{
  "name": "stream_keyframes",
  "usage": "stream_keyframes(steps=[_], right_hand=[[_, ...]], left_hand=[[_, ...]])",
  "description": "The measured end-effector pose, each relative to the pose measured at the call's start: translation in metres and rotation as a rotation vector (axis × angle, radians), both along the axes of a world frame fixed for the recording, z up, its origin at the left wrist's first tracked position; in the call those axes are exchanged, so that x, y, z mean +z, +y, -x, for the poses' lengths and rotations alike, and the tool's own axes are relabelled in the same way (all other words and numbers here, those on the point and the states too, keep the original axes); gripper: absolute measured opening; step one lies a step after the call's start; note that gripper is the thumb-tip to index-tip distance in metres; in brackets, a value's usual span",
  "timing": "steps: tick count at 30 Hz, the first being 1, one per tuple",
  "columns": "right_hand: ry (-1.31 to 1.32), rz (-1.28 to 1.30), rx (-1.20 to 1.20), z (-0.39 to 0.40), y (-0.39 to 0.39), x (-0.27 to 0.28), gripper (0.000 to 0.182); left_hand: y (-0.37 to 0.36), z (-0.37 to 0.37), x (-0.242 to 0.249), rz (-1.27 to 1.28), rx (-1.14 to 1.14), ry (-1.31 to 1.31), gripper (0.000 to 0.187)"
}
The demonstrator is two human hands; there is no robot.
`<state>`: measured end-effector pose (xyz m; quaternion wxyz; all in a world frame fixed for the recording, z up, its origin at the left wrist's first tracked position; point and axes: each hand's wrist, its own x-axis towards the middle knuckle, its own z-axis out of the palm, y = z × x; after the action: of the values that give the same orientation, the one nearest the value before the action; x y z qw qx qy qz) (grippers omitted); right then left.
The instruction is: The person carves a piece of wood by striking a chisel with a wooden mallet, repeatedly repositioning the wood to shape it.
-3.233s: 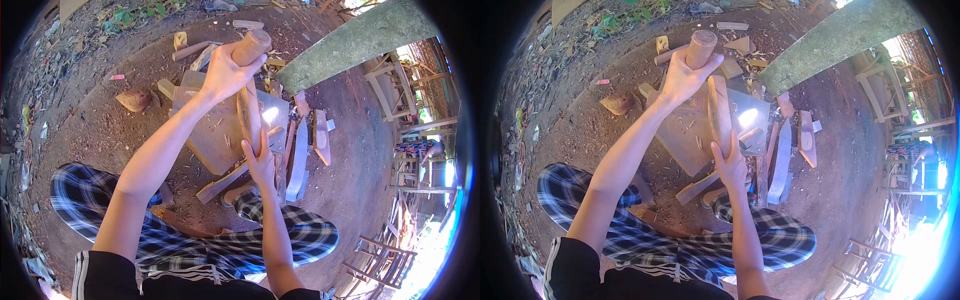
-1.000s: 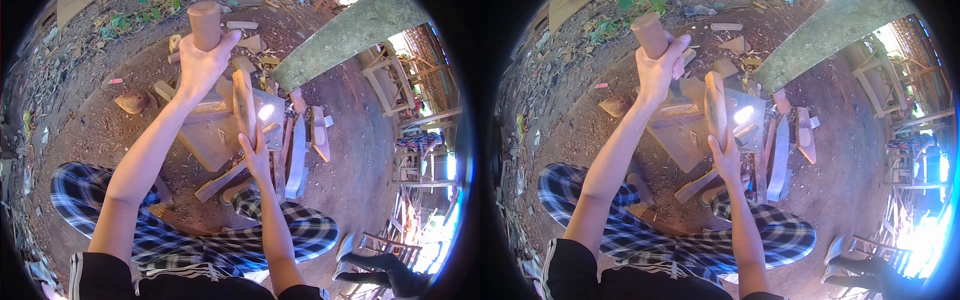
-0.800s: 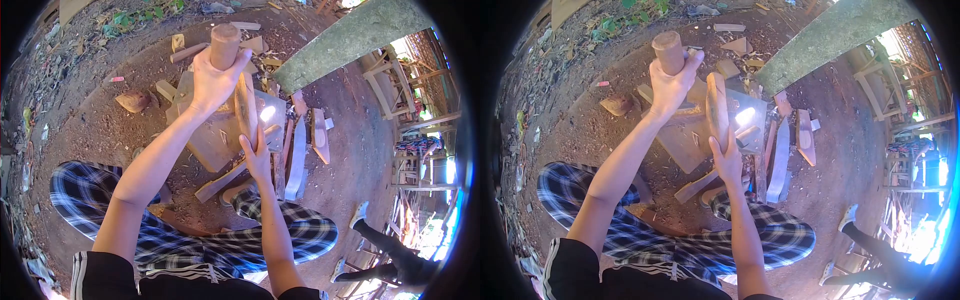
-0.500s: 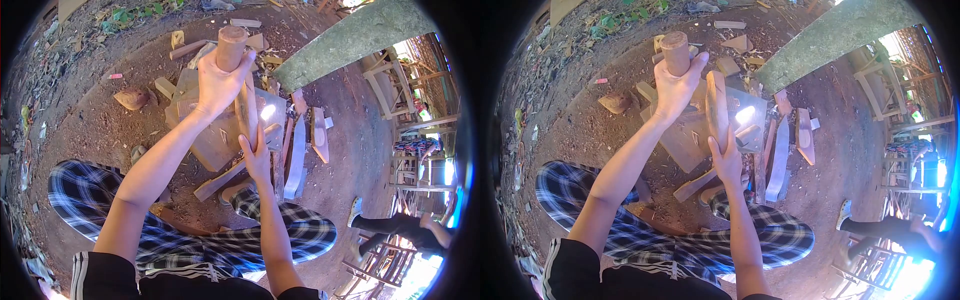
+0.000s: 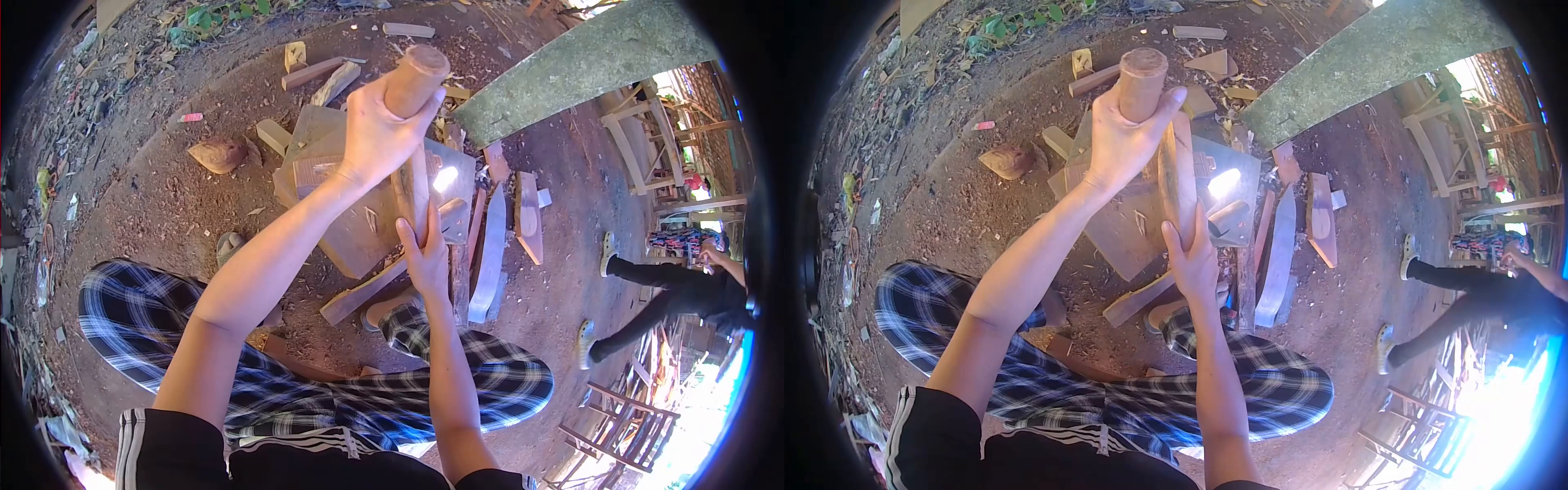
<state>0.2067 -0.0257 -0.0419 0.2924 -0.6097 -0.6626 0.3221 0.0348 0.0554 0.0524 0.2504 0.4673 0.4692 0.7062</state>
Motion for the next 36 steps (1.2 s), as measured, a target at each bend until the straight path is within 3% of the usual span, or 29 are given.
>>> stream_keyframes(steps=[6, 8, 10, 11, 12, 13, 14, 16, 18, 19, 23, 24, 25, 26, 33, 36], right_hand=[[-0.051, -0.152, 0.034, -0.003, 0.004, -0.002, 0.077], [0.346, 0.464, -0.143, 0.003, 0.005, 0.038, 0.077], [0.477, 0.428, -0.311, -0.002, 0.007, 0.054, 0.076], [0.433, 0.115, -0.205, -0.018, 0.017, 0.048, 0.069], [0.513, 0.002, -0.188, -0.007, 0.013, 0.088, 0.05], [0.368, -0.208, -0.17, -0.034, 0.011, 0.089, 0.055], [0.485, -0.043, -0.41, -0.036, -0.007, 0.124, 0.033], [0.642, -0.305, -0.498, -0.104, -0.01, 0.127, 0.036], [0.758, -0.382, 0.027, -0.064, -0.043, 0.19, 0.056], [0.755, -0.388, 0.03, -0.055, -0.052, 0.185, 0.056], [-0.296, -0.644, 0.037, -0.04, -0.075, 0.149, 0.046], [-0.294, -0.648, 0.032, -0.046, -0.06, 0.153, 0.046], [-0.246, -1.398, 0.703, -0.057, -0.023, 0.164, 0.044], [-0.245, -1.389, 0.706, -0.059, -0.027, 0.162, 0.044], [0.033, -0.305, -0.022, -0.057, -0.099, 0.124, 0.067], [0.114, -0.197, -0.093, -0.057, -0.097, 0.111, 0.065]], left_hand=[[-0.001, -0.016, -0.014, -0.088, 0.003, -0.037, 0.021], [-0.014, -0.022, -0.017, -0.096, 0.015, 0.092, 0.022], [-0.028, -0.029, -0.02, -0.091, -0.019, 0.245, 0.027], [-0.033, -0.032, -0.021, -0.081, -0.045, 0.271, 0.03], [-0.036, -0.034, -0.023, -0.067, -0.019, 0.274, 0.03], [-0.038, -0.037, -0.025, -0.153, 0.01, 0.281, 0.027], [-0.04, -0.037, -0.027, -0.244, 0.036, 0.288, 0.024], [-0.046, -0.036, -0.027, -0.23, 0.021, 0.308, 0.024], [-0.049, -0.039, -0.025, -0.225, -0.008, 0.323, 0.024], [-0.05, -0.04, -0.025, -0.221, -0.019, 0.328, 0.024], [-0.052, -0.048, -0.035, -0.231, -0.057, 0.419, 0.023], [-0.053, -0.05, -0.04, -0.236, -0.06, 0.421, 0.023], [-0.054, -0.052, -0.044, -0.267, -0.071, 0.481, 0.023], [-0.059, -0.055, -0.05, -0.288, -0.089, 0.537, 0.023], [-0.059, -0.051, -0.052, -0.29, -0.114, 0.552, 0.027], [-0.06, -0.039, -0.064, -0.363, -0.148, 0.652, 0.027]])
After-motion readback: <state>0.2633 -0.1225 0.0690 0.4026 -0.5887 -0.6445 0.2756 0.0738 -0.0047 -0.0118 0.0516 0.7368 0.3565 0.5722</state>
